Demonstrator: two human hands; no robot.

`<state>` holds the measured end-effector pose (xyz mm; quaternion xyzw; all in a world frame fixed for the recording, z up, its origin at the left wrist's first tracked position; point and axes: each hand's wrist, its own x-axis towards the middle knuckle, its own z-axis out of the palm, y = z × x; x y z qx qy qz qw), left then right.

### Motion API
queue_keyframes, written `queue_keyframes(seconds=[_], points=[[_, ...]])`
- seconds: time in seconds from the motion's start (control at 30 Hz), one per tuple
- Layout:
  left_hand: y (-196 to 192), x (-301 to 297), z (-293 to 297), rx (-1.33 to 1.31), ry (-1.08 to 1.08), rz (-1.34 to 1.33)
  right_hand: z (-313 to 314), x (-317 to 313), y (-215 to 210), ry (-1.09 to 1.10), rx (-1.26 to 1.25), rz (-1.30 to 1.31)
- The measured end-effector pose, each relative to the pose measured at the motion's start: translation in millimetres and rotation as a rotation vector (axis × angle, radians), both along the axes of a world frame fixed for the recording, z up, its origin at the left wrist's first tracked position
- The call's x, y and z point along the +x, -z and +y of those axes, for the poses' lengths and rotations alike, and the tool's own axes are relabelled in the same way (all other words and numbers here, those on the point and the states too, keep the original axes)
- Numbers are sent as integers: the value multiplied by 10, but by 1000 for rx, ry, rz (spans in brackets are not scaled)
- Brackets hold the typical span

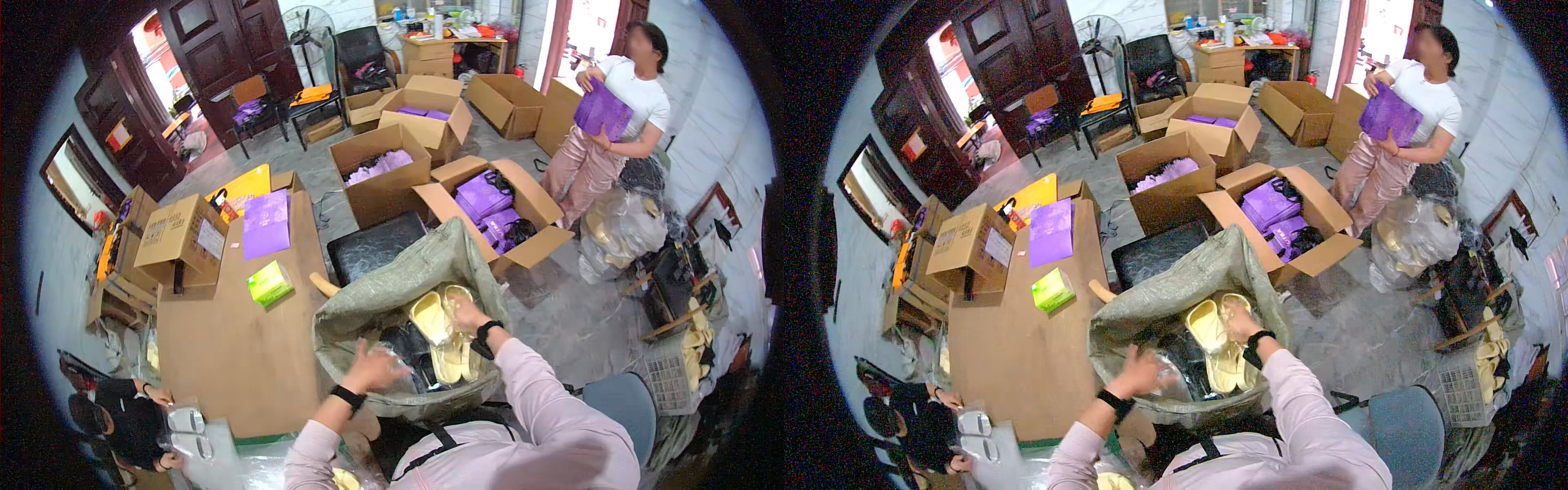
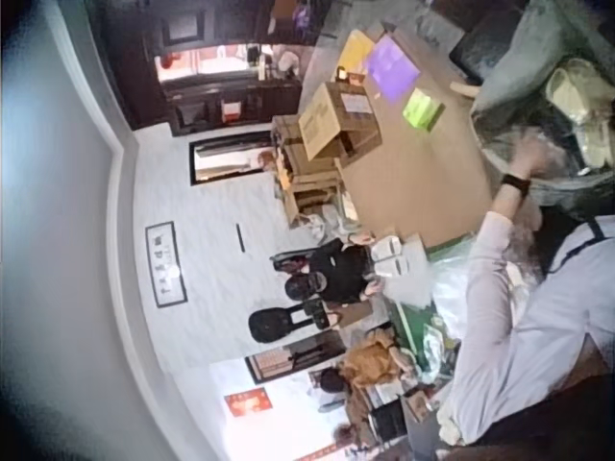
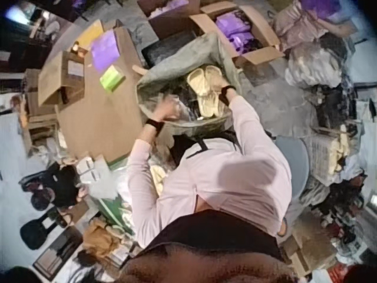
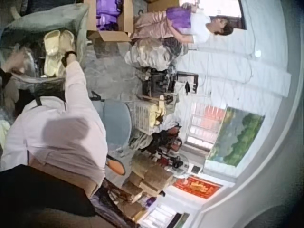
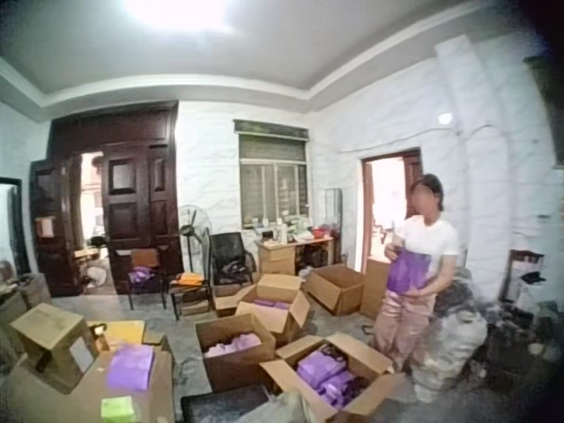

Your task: The recorder is packing slippers into plastic bags at a packing station.

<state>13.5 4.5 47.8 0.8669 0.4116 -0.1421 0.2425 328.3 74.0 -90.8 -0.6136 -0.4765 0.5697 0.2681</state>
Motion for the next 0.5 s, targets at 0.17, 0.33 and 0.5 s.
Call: queue_keyframes(seconds=[0.17, 0.33, 0.5], points=[[-10, 562, -702, -50, 154, -71, -175, 258, -471, 140, 429, -478], [198, 687, -1045, 4, 212, -201, -645, 31, -901, -314, 416, -706], [-166, 551, -1233, 155, 92, -113, -669, -399, -657, -773, 134, -801]])
